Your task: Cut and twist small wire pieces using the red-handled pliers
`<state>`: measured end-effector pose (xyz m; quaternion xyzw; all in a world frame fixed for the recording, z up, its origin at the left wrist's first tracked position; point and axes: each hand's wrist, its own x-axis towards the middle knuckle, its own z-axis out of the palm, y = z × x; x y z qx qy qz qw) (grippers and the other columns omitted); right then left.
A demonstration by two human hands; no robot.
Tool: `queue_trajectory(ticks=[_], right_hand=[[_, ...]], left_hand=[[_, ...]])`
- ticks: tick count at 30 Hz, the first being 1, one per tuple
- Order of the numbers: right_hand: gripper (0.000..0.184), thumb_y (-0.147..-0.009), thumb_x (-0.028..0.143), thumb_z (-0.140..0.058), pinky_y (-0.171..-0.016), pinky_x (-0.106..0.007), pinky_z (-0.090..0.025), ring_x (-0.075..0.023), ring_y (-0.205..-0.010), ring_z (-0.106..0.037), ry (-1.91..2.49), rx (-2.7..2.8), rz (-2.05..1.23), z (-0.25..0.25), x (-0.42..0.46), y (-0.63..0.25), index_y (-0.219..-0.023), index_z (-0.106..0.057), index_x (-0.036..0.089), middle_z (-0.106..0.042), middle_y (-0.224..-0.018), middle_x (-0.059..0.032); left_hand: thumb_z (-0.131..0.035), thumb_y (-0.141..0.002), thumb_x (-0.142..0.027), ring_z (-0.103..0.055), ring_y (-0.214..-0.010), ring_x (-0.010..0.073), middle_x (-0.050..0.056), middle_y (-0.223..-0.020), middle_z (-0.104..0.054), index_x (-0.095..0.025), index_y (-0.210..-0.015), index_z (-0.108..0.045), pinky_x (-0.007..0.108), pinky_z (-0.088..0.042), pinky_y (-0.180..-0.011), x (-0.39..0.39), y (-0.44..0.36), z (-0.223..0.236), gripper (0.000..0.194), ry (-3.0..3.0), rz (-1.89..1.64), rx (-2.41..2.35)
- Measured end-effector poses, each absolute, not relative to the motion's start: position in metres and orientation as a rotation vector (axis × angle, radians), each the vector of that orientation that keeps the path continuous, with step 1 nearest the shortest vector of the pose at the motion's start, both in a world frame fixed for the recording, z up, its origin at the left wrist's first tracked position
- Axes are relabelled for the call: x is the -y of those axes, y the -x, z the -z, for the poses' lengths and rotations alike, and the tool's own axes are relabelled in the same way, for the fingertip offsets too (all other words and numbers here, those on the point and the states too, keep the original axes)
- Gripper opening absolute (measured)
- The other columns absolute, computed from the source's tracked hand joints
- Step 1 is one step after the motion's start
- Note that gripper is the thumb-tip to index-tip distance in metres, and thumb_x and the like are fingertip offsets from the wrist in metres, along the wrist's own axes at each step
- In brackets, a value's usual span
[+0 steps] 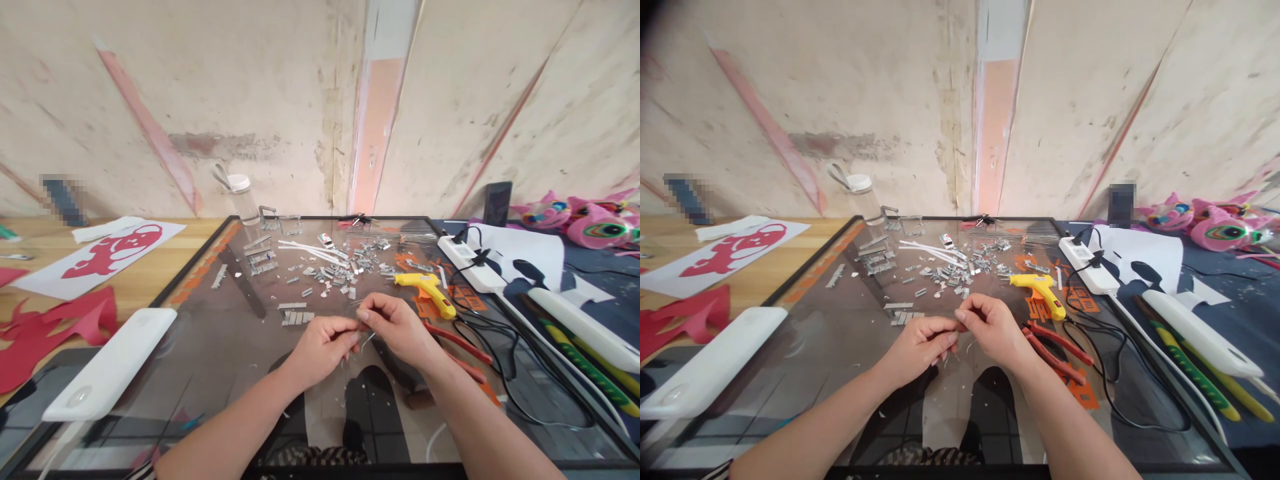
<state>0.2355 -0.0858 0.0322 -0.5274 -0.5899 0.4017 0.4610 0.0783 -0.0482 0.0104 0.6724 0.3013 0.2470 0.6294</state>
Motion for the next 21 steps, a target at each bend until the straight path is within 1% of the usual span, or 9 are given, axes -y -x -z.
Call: queue_trajectory(ticks=[5,9,11,14,17,19,21], right_hand=[[0.021,-0.08,0.034,-0.054,-0.055,-0.023,-0.039,-0.0097,-0.054,-0.047,1.221,1.314,-1.1,-0.024,0.085,-0.233,-0.067,-0.051,0.018,-0.05,-0.058,0.0038],[0.022,-0.078,0.035,-0.056,-0.054,-0.021,-0.037,-0.0087,-0.054,-0.045,1.228,1.266,-1.035,-0.018,0.083,-0.229,-0.066,-0.051,0.017,-0.049,-0.057,0.0045],[0.023,-0.077,0.036,-0.059,-0.053,-0.021,-0.036,-0.0085,-0.054,-0.044,1.227,1.226,-1.052,-0.017,0.082,-0.229,-0.066,-0.052,0.017,-0.05,-0.056,0.0044],[0.026,-0.077,0.04,-0.058,-0.046,-0.02,-0.027,-0.0067,-0.048,-0.039,1.16,1.103,-1.288,-0.017,0.08,-0.234,-0.07,-0.057,0.016,-0.049,-0.053,0.0043],[0.028,-0.078,0.041,-0.056,-0.042,-0.02,-0.015,-0.0041,-0.044,-0.031,1.036,1.012,-1.529,-0.018,0.08,-0.241,-0.079,-0.063,0.014,-0.046,-0.054,0.0041],[0.026,-0.077,0.037,-0.06,-0.043,-0.02,-0.013,-0.0029,-0.043,-0.029,0.981,0.999,-1.63,-0.019,0.081,-0.244,-0.083,-0.065,0.013,-0.048,-0.056,0.0034],[0.022,-0.073,0.032,-0.065,-0.043,-0.021,-0.012,-0.0025,-0.043,-0.03,0.944,0.994,-1.7,-0.019,0.082,-0.245,-0.084,-0.066,0.013,-0.051,-0.056,0.0027]], left_hand=[[-0.053,-0.078,-0.031,-0.042,-0.049,0.0063,-0.001,-0.06,-0.055,-0.014,-0.081,-0.066,0.018,-0.033,-0.046,0.048,-0.078,-0.011,0.022,-1.586,-0.617,-0.677],[-0.055,-0.076,-0.035,-0.038,-0.044,0.0045,-0.001,-0.058,-0.053,-0.013,-0.072,-0.063,0.017,-0.028,-0.042,0.048,-0.079,-0.011,0.024,-1.444,-0.572,-0.68],[-0.058,-0.075,-0.036,-0.036,-0.042,0.0038,-0.002,-0.056,-0.052,-0.012,-0.074,-0.063,0.017,-0.025,-0.039,0.049,-0.08,-0.01,0.024,-1.333,-0.552,-0.684],[-0.061,-0.073,-0.035,-0.035,-0.041,0.0031,-0.002,-0.055,-0.052,-0.013,-0.085,-0.065,0.017,-0.021,-0.039,0.049,-0.08,-0.01,0.025,-1.188,-0.521,-0.65],[-0.063,-0.072,-0.033,-0.035,-0.042,0.0025,-0.002,-0.056,-0.052,-0.013,-0.087,-0.066,0.017,-0.019,-0.04,0.047,-0.078,-0.01,0.025,-1.102,-0.487,-0.581],[-0.064,-0.072,-0.031,-0.035,-0.042,0.0022,-0.001,-0.055,-0.052,-0.013,-0.085,-0.066,0.017,-0.017,-0.04,0.047,-0.076,-0.01,0.023,-1.053,-0.472,-0.528],[-0.065,-0.071,-0.029,-0.036,-0.041,0.0021,-0.001,-0.055,-0.053,-0.013,-0.082,-0.067,0.018,-0.016,-0.04,0.047,-0.074,-0.009,0.02,-0.999,-0.45,-0.468]])
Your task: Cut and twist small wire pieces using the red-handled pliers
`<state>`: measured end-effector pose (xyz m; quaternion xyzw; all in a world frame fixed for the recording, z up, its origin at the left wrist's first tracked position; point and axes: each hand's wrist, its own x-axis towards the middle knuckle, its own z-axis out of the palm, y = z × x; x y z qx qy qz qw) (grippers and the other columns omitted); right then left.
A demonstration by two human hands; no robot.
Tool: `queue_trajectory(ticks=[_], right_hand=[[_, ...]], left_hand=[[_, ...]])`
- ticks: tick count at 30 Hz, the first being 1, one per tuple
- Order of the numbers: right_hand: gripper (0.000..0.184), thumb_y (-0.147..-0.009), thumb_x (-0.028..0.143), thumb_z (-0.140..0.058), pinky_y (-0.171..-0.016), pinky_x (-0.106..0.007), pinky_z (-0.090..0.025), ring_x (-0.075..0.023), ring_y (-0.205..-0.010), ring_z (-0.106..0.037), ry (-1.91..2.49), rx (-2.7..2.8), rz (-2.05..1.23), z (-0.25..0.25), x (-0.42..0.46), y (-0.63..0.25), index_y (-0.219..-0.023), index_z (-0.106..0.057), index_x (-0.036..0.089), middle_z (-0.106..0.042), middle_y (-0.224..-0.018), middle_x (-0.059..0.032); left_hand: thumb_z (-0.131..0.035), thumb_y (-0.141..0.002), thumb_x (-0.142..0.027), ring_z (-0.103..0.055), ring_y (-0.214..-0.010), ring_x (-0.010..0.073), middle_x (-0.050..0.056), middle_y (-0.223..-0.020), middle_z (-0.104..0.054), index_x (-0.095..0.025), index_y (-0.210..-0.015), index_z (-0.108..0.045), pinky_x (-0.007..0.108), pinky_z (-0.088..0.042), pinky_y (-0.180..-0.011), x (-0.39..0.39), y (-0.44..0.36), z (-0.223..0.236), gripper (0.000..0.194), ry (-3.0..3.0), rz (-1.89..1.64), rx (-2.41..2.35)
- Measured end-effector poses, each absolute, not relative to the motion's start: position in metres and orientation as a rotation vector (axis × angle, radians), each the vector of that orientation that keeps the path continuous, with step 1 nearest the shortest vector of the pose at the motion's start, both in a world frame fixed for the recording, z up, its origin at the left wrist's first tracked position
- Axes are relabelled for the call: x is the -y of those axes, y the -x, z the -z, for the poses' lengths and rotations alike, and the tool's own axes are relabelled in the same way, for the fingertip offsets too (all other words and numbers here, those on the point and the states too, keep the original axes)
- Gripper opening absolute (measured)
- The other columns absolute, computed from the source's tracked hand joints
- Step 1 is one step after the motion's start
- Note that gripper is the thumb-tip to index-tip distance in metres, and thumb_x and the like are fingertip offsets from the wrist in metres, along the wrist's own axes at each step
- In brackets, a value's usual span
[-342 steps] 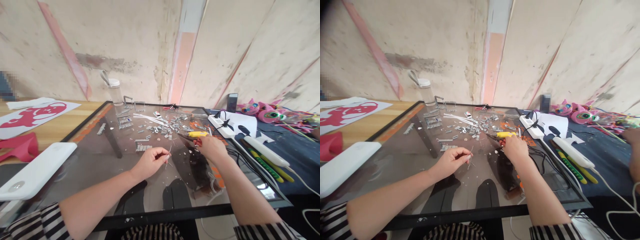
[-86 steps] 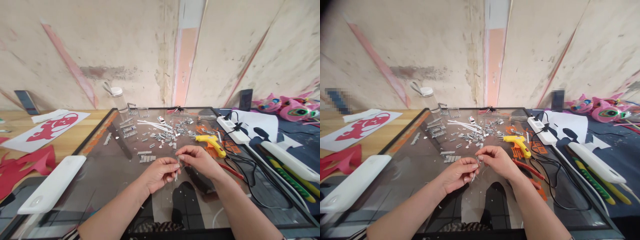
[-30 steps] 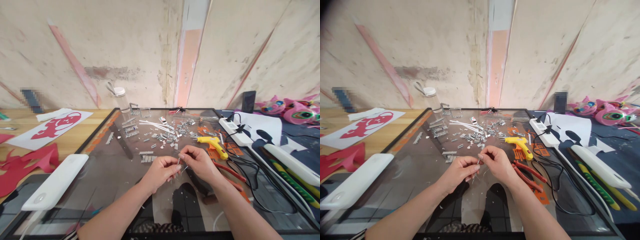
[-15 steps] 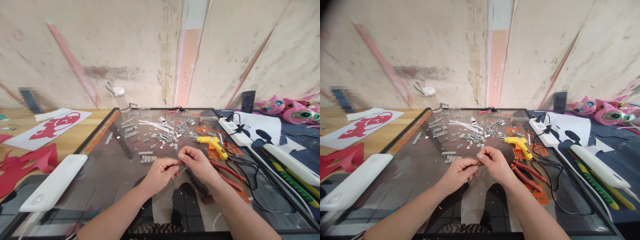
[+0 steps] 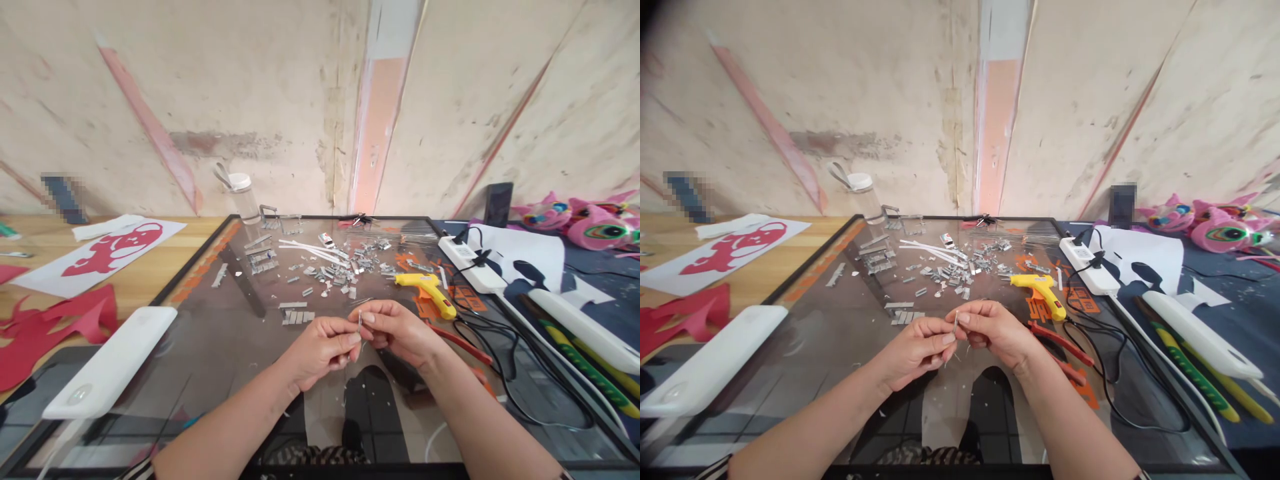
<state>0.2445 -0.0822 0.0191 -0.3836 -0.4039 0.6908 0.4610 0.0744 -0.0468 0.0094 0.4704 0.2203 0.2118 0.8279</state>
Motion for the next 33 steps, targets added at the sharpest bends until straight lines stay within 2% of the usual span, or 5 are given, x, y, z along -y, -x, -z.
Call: queue_trajectory(ticks=[9,16,22,27,33], right_hand=[[0.013,-0.07,0.024,-0.069,-0.043,-0.02,-0.016,-0.0034,-0.042,-0.035,0.852,0.9,-1.666,-0.016,0.083,-0.231,-0.066,-0.06,0.015,-0.053,-0.051,0.0042],[0.016,-0.07,0.025,-0.068,-0.051,-0.02,-0.029,-0.0066,-0.051,-0.042,0.953,0.975,-1.331,-0.019,0.081,-0.223,-0.064,-0.057,0.016,-0.054,-0.054,0.0045],[0.02,-0.074,0.035,-0.064,-0.044,-0.019,-0.024,-0.0055,-0.046,-0.039,0.931,0.857,-1.627,-0.013,0.077,-0.235,-0.079,-0.065,0.015,-0.055,-0.057,0.0014],[0.023,-0.074,0.034,-0.064,-0.048,-0.021,-0.03,-0.0073,-0.053,-0.045,0.826,0.837,-1.649,-0.016,0.078,-0.24,-0.088,-0.066,0.015,-0.059,-0.066,-0.0012],[0.013,-0.072,0.028,-0.067,-0.051,-0.021,-0.031,-0.0067,-0.049,-0.044,0.876,0.955,-1.564,-0.014,0.079,-0.234,-0.074,-0.062,0.016,-0.059,-0.056,0.0016]], left_hand=[[-0.065,-0.072,-0.024,-0.034,-0.038,0.0009,0.0,-0.054,-0.053,-0.01,-0.078,-0.066,0.018,-0.014,-0.039,0.044,-0.075,-0.006,0.015,-0.872,-0.406,-0.351],[-0.067,-0.069,-0.023,-0.029,-0.038,-0.0004,-0.002,-0.051,-0.049,-0.011,-0.076,-0.065,0.016,-0.01,-0.038,0.043,-0.077,0.0,0.014,-0.752,-0.428,-0.408],[-0.067,-0.07,-0.023,-0.031,-0.039,0.0004,-0.001,-0.052,-0.048,-0.01,-0.078,-0.065,0.016,-0.011,-0.038,0.043,-0.077,-0.004,0.016,-0.776,-0.433,-0.413],[-0.066,-0.071,-0.019,-0.029,-0.04,0.0001,-0.001,-0.053,-0.045,-0.01,-0.08,-0.066,0.014,-0.012,-0.039,0.042,-0.074,-0.008,0.013,-0.707,-0.403,-0.352],[-0.064,-0.072,-0.018,-0.029,-0.041,0.0008,-0.002,-0.052,-0.043,-0.009,-0.082,-0.066,0.013,-0.01,-0.037,0.042,-0.073,-0.006,0.013,-0.661,-0.321,-0.274]])
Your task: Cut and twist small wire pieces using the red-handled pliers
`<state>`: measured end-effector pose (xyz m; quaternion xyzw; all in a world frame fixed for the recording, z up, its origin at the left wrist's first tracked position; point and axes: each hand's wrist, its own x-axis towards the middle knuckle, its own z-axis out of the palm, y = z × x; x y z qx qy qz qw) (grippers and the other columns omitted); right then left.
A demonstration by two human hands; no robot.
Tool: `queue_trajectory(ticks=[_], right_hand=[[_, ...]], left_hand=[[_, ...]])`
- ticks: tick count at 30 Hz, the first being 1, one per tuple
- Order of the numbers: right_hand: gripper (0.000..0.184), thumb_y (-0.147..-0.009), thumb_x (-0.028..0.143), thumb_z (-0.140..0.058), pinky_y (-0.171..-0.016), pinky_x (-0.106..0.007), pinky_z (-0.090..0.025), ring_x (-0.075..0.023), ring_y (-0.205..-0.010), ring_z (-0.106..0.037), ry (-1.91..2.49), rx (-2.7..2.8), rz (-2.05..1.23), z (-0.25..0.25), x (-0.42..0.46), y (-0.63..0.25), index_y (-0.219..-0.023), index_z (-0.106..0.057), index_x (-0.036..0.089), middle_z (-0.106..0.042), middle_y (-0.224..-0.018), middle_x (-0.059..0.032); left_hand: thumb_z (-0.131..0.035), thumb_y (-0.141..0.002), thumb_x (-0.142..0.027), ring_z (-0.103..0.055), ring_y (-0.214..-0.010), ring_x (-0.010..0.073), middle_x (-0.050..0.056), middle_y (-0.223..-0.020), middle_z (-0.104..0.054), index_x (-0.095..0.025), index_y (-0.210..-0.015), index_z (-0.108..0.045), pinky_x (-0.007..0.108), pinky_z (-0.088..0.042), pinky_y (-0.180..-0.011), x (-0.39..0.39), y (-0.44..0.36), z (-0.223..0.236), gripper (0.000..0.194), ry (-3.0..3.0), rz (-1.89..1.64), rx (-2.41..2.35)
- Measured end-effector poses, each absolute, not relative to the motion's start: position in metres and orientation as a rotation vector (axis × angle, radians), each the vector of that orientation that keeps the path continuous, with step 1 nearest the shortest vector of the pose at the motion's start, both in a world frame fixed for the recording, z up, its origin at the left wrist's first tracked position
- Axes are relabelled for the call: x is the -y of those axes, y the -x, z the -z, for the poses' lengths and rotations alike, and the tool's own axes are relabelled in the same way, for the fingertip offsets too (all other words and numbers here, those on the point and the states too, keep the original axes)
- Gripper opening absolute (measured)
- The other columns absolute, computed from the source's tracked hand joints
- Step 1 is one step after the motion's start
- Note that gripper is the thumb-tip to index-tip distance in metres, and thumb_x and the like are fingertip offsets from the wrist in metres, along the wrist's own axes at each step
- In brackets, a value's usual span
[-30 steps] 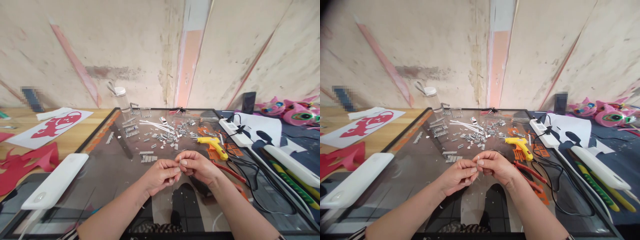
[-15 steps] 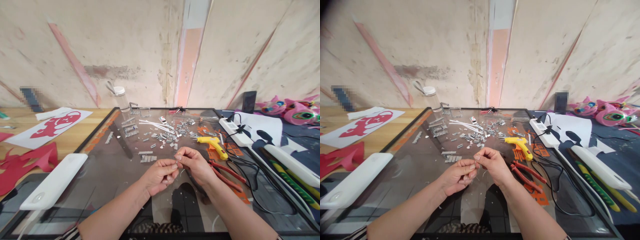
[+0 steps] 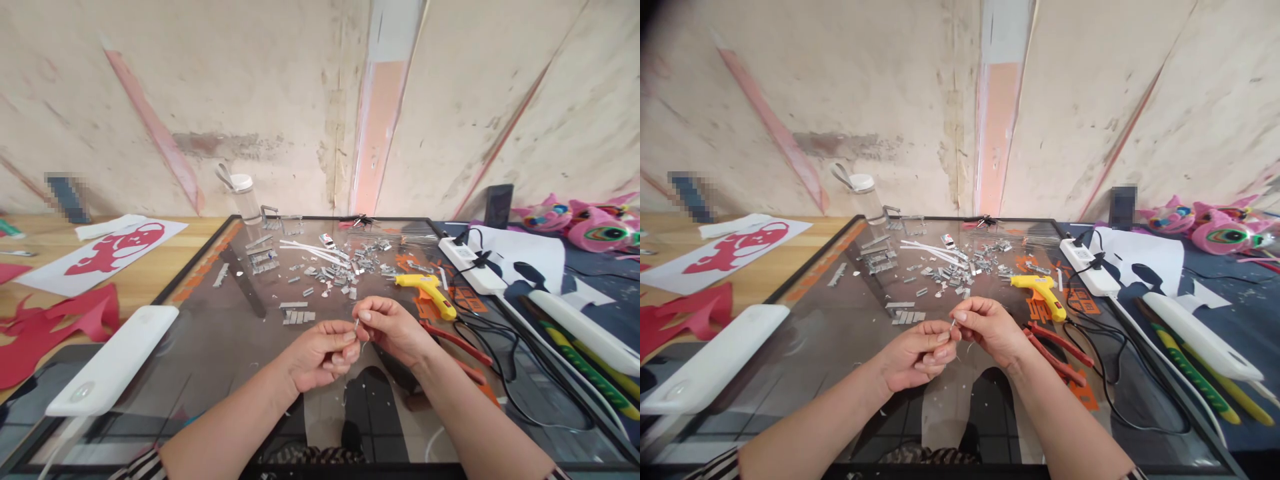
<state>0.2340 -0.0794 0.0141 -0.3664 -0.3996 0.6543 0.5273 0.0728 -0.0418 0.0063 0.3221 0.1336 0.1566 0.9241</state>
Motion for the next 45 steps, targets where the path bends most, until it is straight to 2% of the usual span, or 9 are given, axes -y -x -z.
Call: queue_trajectory(ticks=[4,8,11,19,23,29,33,41,45], right_hand=[[0.018,-0.074,0.029,-0.064,-0.053,-0.022,-0.032,-0.0074,-0.052,-0.044,0.962,1.13,-1.363,-0.02,0.081,-0.234,-0.064,-0.057,0.016,-0.056,-0.055,0.0031],[0.019,-0.075,0.031,-0.063,-0.059,-0.023,-0.036,-0.0095,-0.057,-0.048,1.075,1.246,-1.206,-0.027,0.083,-0.237,-0.065,-0.057,0.016,-0.057,-0.059,0.002],[0.019,-0.076,0.032,-0.061,-0.059,-0.024,-0.038,-0.0109,-0.059,-0.049,1.138,1.314,-1.146,-0.028,0.084,-0.24,-0.065,-0.057,0.017,-0.059,-0.061,0.001],[0.018,-0.075,0.032,-0.059,-0.06,-0.024,-0.038,-0.0115,-0.061,-0.049,1.346,1.39,-0.998,-0.02,0.08,-0.241,-0.067,-0.06,0.017,-0.06,-0.064,0.0007],[0.018,-0.072,0.034,-0.063,-0.057,-0.024,-0.036,-0.0105,-0.057,-0.048,1.337,1.305,-1.039,-0.017,0.079,-0.241,-0.068,-0.062,0.017,-0.059,-0.061,0.0016],[0.02,-0.072,0.035,-0.064,-0.046,-0.022,-0.024,-0.0066,-0.047,-0.035,1.236,1.221,-1.132,-0.019,0.079,-0.238,-0.064,-0.059,0.017,-0.05,-0.053,0.005],[0.021,-0.07,0.035,-0.066,-0.044,-0.021,-0.02,-0.0057,-0.045,-0.029,1.163,1.121,-1.234,-0.018,0.079,-0.236,-0.063,-0.057,0.017,-0.046,-0.05,0.0061],[0.023,-0.071,0.034,-0.066,-0.043,-0.021,-0.019,-0.0048,-0.044,-0.029,1.052,0.975,-1.359,-0.008,0.078,-0.231,-0.065,-0.055,0.016,-0.053,-0.054,0.0032],[0.022,-0.073,0.034,-0.064,-0.046,-0.021,-0.025,-0.0066,-0.046,-0.035,1.063,1.006,-1.266,-0.008,0.078,-0.226,-0.065,-0.054,0.017,-0.053,-0.053,0.0034]], left_hand=[[-0.065,-0.071,-0.021,-0.031,-0.04,0.001,-0.001,-0.053,-0.049,-0.011,-0.084,-0.065,0.014,-0.013,-0.037,0.042,-0.073,-0.005,0.016,-0.78,-0.366,-0.338],[-0.066,-0.07,-0.027,-0.037,-0.041,0.0025,0.001,-0.057,-0.057,-0.014,-0.089,-0.064,0.015,-0.018,-0.039,0.041,-0.074,-0.006,0.023,-0.939,-0.439,-0.462],[-0.067,-0.068,-0.03,-0.035,-0.04,0.0028,0.001,-0.057,-0.059,-0.014,-0.089,-0.064,0.016,-0.02,-0.039,0.041,-0.075,-0.006,0.026,-1.112,-0.466,-0.578],[-0.053,-0.077,-0.027,-0.036,-0.045,0.0055,0.003,-0.061,-0.061,-0.011,-0.083,-0.067,0.019,-0.028,-0.045,0.039,-0.075,-0.011,0.021,-1.633,-0.578,-0.695],[-0.051,-0.078,-0.028,-0.037,-0.046,0.0063,0.002,-0.06,-0.06,-0.011,-0.08,-0.067,0.019,-0.029,-0.047,0.038,-0.074,-0.01,0.023,-1.682,-0.599,-0.713],[-0.049,-0.079,-0.031,-0.036,-0.046,0.007,0.001,-0.056,-0.057,-0.012,-0.071,-0.067,0.02,-0.028,-0.047,0.038,-0.074,-0.009,0.026,-1.705,-0.604,-0.714],[-0.051,-0.079,-0.03,-0.037,-0.046,0.007,0.0,-0.056,-0.057,-0.014,-0.073,-0.067,0.019,-0.028,-0.048,0.039,-0.074,-0.012,0.023,-1.725,-0.65,-0.718],[-0.053,-0.077,-0.033,-0.035,-0.045,0.0062,0.0,-0.056,-0.057,-0.013,-0.073,-0.065,0.019,-0.027,-0.047,0.04,-0.074,-0.007,0.023,-1.595,-0.646,-0.695],[-0.058,-0.074,-0.036,-0.033,-0.042,0.0047,-0.001,-0.054,-0.055,-0.013,-0.079,-0.063,0.018,-0.023,-0.042,0.043,-0.077,-0.003,0.024,-1.353,-0.624,-0.675]])
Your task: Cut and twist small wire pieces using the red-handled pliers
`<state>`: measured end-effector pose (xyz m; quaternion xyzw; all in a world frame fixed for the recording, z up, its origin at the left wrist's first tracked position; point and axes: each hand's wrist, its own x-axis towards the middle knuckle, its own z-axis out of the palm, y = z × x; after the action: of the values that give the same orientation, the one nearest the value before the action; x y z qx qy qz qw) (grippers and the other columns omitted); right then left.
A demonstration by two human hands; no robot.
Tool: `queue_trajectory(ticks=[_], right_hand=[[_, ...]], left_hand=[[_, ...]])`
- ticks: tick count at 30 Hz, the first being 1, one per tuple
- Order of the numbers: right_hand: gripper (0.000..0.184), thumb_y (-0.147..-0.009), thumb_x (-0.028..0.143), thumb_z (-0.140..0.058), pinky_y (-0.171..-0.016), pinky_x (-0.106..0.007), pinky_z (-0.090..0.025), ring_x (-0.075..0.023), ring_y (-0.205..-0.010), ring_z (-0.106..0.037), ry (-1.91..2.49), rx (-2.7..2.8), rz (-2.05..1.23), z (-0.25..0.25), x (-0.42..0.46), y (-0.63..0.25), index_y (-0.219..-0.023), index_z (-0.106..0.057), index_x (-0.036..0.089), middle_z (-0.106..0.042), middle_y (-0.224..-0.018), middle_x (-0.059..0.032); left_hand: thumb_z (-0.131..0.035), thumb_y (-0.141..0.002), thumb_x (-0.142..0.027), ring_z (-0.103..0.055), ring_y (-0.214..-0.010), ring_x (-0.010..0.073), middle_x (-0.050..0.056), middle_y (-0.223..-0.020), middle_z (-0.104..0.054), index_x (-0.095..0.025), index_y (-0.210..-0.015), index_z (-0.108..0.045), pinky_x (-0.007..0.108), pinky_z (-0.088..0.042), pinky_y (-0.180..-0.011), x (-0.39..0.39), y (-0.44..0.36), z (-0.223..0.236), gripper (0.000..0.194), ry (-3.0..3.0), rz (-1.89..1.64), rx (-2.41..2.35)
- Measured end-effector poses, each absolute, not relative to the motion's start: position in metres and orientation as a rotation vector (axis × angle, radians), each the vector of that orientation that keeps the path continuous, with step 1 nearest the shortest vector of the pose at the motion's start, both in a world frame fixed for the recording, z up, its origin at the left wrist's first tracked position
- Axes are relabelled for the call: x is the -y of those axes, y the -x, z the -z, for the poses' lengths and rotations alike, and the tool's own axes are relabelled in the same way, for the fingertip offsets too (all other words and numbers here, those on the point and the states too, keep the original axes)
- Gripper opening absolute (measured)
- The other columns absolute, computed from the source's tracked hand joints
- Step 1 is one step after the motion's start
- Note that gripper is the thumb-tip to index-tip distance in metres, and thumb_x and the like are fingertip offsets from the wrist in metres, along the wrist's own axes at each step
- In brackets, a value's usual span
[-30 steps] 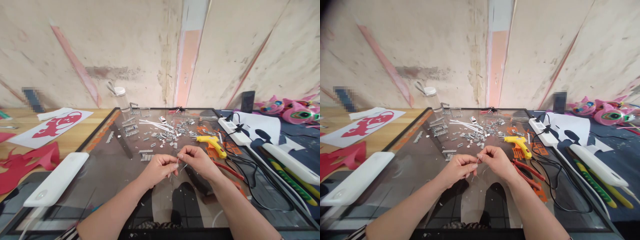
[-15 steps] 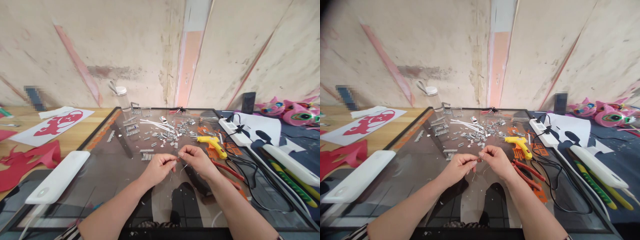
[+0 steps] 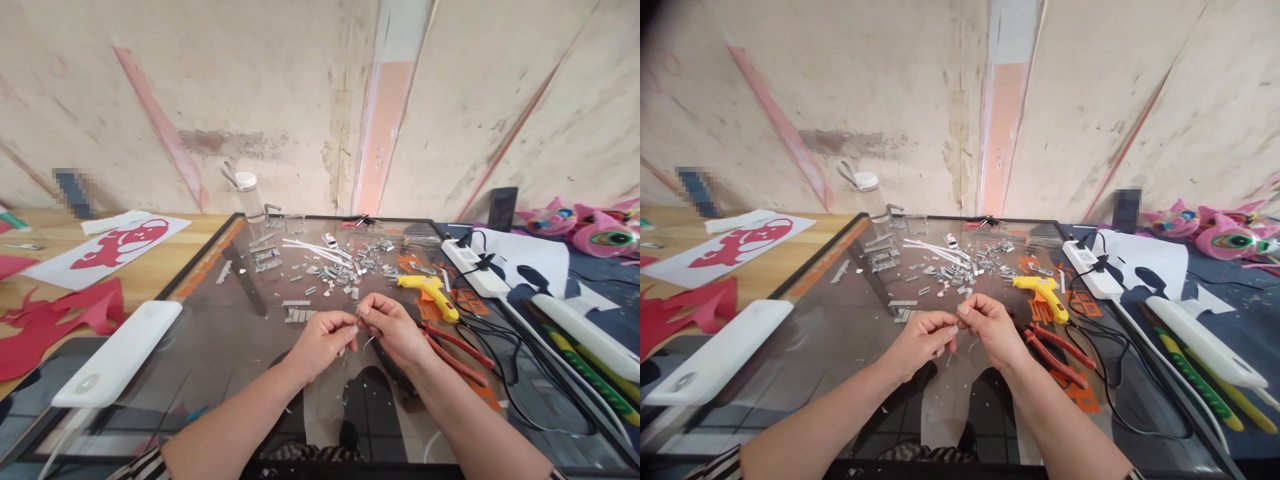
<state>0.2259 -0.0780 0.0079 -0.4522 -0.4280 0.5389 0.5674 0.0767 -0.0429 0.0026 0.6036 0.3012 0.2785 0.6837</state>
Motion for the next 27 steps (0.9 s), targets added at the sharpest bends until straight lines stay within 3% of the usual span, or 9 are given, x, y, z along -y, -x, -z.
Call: queue_trajectory(ticks=[4,8,11,17,27], right_hand=[[0.021,-0.075,0.035,-0.061,-0.056,-0.024,-0.036,-0.0104,-0.054,-0.045,1.162,1.172,-1.019,-0.008,0.078,-0.224,-0.065,-0.053,0.019,-0.054,-0.056,0.0031],[0.022,-0.075,0.036,-0.061,-0.056,-0.024,-0.037,-0.0103,-0.053,-0.045,1.19,1.188,-0.97,-0.005,0.077,-0.224,-0.064,-0.052,0.019,-0.053,-0.054,0.0036],[0.024,-0.074,0.039,-0.062,-0.05,-0.022,-0.032,-0.0086,-0.05,-0.042,1.152,1.076,-1.143,-0.005,0.076,-0.226,-0.066,-0.054,0.018,-0.053,-0.054,0.0037],[0.032,-0.077,0.045,-0.056,-0.044,-0.021,-0.025,-0.0064,-0.048,-0.041,0.957,0.844,-1.548,-0.015,0.075,-0.239,-0.088,-0.065,0.016,-0.058,-0.066,-0.0008],[0.013,-0.072,0.026,-0.067,-0.048,-0.018,-0.028,-0.0045,-0.048,-0.041,0.907,0.886,-1.633,-0.011,0.078,-0.238,-0.077,-0.066,0.015,-0.061,-0.061,-0.0001]], left_hand=[[-0.064,-0.069,-0.038,-0.031,-0.039,0.0033,-0.001,-0.051,-0.054,-0.012,-0.083,-0.063,0.018,-0.015,-0.04,0.044,-0.079,-0.003,0.03,-1.124,-0.536,-0.673],[-0.065,-0.068,-0.035,-0.031,-0.038,0.0025,-0.001,-0.051,-0.054,-0.011,-0.083,-0.063,0.018,-0.013,-0.039,0.045,-0.078,-0.003,0.029,-1.04,-0.536,-0.632],[-0.066,-0.068,-0.032,-0.032,-0.038,0.0023,-0.001,-0.05,-0.054,-0.011,-0.08,-0.063,0.018,-0.013,-0.039,0.044,-0.078,-0.002,0.025,-1.004,-0.548,-0.618],[-0.067,-0.069,-0.028,-0.03,-0.036,0.0007,-0.001,-0.051,-0.054,-0.011,-0.083,-0.064,0.018,-0.013,-0.04,0.043,-0.076,-0.001,0.022,-0.898,-0.513,-0.495],[-0.064,-0.072,-0.018,-0.027,-0.037,-0.0002,-0.001,-0.051,-0.05,-0.011,-0.079,-0.065,0.015,-0.012,-0.038,0.04,-0.073,0.0,0.01,-0.719,-0.426,-0.349]])
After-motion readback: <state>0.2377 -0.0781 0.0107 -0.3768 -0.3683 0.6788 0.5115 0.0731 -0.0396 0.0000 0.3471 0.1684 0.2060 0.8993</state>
